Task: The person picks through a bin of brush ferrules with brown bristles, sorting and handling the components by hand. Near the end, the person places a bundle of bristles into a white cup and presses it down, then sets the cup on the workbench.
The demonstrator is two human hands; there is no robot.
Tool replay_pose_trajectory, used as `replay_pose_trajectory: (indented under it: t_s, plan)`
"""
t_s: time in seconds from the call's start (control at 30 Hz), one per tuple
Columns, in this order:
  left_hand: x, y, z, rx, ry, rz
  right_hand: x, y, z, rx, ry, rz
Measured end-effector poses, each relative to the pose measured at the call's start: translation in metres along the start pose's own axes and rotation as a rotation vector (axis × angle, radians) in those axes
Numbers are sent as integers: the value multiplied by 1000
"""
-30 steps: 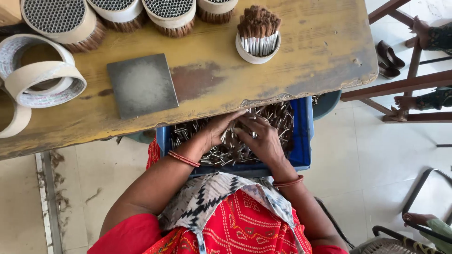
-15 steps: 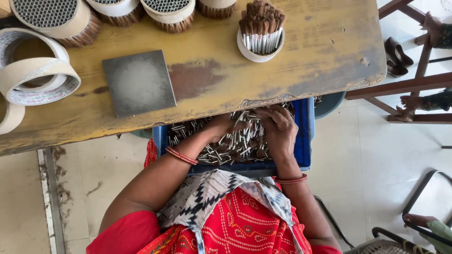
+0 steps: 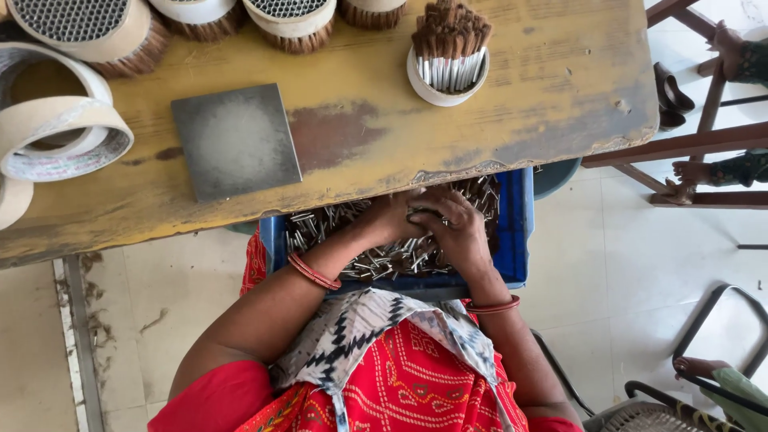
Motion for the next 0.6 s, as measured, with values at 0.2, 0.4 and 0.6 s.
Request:
replay_pose_trajectory:
  t_s: [0.2, 0.4, 0.6]
  plan:
    - [2, 9, 1, -284, -97, -908, -4, -23, -12, 169, -337, 6]
    - [14, 35, 7, -297, -160, -1370, 3, 13, -3, -90, -25, -196]
    - [0, 1, 6, 6, -98, -160, -4, -3, 3, 283, -131, -29]
Point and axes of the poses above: each hand's wrist, its own z-axis towards the middle knuckle, its own x-axis out of the palm, y = z × x, the point moved 2 cm from there along z, towards the middle knuckle, and after that the axes turned 12 degrees about y, right-handed, at the moved point
